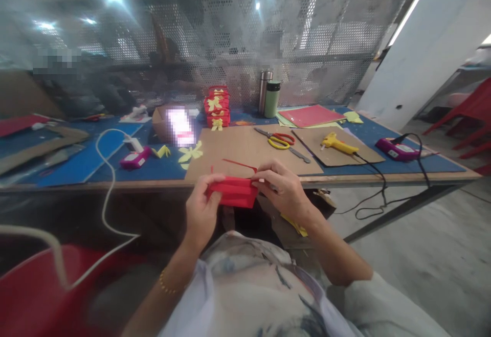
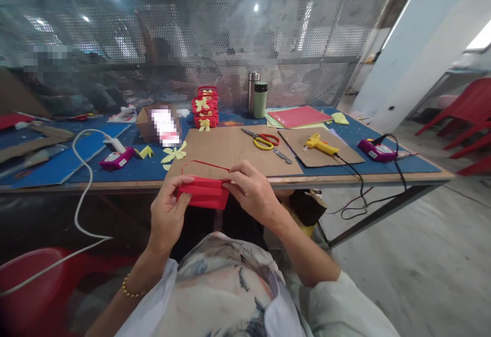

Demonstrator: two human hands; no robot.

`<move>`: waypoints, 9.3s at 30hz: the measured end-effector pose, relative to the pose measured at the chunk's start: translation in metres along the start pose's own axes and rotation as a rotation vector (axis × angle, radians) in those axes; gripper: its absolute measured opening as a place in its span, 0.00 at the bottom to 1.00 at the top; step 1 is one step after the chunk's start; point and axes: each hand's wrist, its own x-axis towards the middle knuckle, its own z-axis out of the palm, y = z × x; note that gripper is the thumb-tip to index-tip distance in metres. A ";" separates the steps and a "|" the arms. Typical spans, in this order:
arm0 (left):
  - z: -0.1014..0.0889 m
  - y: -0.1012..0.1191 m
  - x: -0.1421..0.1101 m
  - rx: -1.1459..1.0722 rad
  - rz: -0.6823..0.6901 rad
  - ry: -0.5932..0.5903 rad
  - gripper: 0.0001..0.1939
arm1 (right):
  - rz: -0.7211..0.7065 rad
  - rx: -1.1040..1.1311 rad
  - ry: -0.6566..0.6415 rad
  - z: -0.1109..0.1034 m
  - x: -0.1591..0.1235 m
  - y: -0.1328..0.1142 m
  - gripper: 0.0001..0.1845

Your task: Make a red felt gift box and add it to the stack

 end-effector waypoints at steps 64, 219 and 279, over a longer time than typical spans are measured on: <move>0.012 0.011 0.006 -0.536 -0.556 -0.179 0.16 | -0.243 -0.413 -0.218 0.014 -0.019 -0.012 0.21; -0.029 -0.013 0.018 0.237 0.325 -0.171 0.20 | 0.296 0.464 -0.007 0.031 -0.005 0.022 0.17; 0.017 0.006 0.003 -0.689 -0.580 -0.354 0.19 | -0.247 -0.204 -0.037 0.026 0.000 -0.020 0.13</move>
